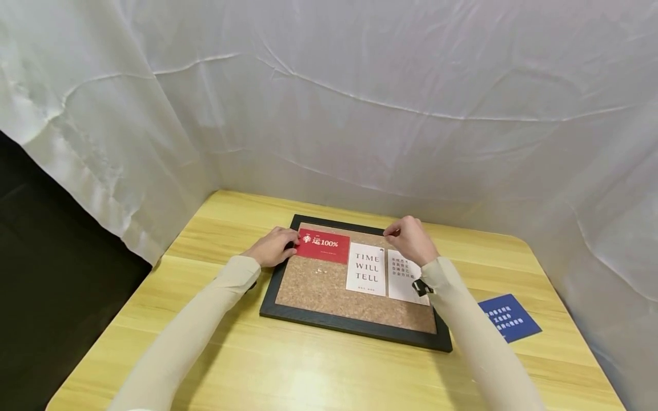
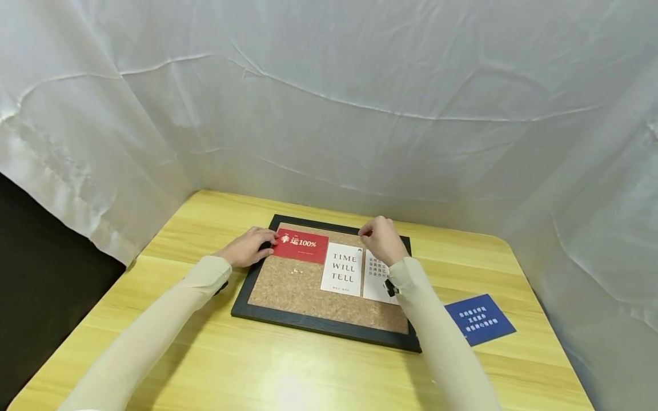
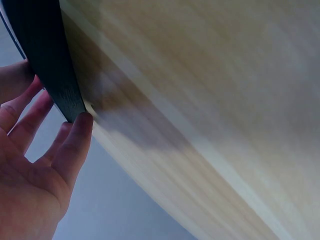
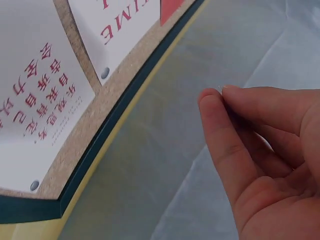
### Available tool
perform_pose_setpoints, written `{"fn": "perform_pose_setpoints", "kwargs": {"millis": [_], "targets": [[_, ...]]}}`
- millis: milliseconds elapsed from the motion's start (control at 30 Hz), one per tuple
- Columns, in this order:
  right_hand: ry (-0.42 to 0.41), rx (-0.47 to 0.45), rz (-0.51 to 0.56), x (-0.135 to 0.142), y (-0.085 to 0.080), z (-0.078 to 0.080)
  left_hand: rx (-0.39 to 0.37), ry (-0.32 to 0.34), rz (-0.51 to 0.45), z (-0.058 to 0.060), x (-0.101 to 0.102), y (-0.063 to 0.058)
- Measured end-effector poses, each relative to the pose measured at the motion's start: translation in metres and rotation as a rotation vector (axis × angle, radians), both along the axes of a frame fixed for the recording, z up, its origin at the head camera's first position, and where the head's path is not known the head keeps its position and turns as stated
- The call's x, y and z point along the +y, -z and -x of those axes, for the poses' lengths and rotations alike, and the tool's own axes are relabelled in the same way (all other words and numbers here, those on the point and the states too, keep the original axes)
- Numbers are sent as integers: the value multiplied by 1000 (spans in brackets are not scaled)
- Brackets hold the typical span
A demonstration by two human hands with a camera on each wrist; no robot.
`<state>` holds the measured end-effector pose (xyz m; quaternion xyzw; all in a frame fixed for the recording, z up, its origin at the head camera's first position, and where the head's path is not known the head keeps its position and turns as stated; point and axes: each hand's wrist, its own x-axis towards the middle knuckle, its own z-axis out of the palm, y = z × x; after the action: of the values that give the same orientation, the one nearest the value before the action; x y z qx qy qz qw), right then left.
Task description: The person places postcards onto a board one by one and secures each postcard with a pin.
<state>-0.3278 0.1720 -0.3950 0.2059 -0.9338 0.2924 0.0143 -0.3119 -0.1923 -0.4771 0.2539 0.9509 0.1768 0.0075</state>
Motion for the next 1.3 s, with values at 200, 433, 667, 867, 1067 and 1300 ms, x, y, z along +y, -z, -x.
{"fn": "perform_pose_setpoints", "kwargs": {"millis": [200,433,667,867,1067,1300], "targets": [[-22,-9,-21,-14,6,7,-2,0,0,-1,1,1],[-58,23,-25,-30,10,18,8,9,-3,-1,2,-2],[-71,22,-39,-43,14,27,-8,-10,-9,-1,2,-3],[-72,-2,-74,-51,24,37,-11,-14,2,-1,1,-2],[-92,-3,-96,-58,33,43,9,4,-25,-4,2,-5],[-96,-18,-125,-67,49,46,-3,4,-20,-6,5,-4]]}}
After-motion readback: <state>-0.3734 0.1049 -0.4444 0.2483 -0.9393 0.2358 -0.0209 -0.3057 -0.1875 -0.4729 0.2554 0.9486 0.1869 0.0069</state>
